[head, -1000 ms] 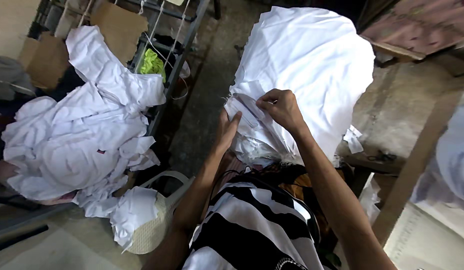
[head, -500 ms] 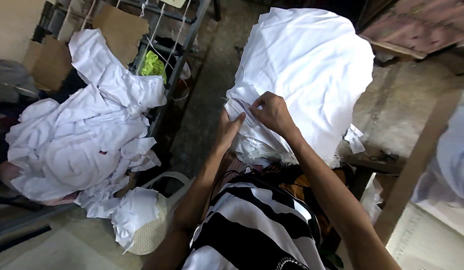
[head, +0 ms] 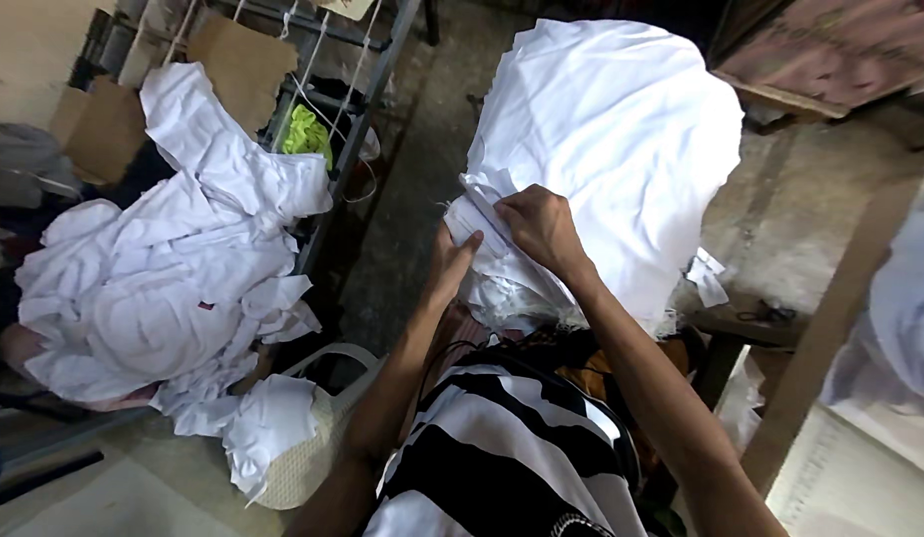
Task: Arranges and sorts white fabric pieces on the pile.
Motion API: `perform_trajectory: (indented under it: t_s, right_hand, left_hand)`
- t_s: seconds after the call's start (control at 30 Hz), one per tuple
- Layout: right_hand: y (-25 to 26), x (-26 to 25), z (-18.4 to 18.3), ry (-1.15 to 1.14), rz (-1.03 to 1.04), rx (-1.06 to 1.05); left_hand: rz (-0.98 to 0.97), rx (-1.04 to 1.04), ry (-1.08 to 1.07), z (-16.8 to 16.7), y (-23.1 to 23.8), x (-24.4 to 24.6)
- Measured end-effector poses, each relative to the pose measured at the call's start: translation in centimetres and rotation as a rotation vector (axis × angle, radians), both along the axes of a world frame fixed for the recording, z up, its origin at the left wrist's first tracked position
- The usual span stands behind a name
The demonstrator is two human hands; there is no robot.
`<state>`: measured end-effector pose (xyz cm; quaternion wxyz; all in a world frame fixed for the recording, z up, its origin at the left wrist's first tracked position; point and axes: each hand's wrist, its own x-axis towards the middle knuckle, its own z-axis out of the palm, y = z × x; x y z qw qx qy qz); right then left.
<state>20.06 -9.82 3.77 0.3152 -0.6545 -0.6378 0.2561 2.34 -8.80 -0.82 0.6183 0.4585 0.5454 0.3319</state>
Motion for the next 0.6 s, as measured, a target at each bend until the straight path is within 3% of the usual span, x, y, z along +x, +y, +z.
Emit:
perform_trajectory:
  t_s: [0.6]
  right_hand:
    - [0.1, -0.9, -0.7, -0.213, -0.069, 0.021]
  left_hand:
    - [-0.007, 0.046, -0.022, -0.3, -0.1, 0.0]
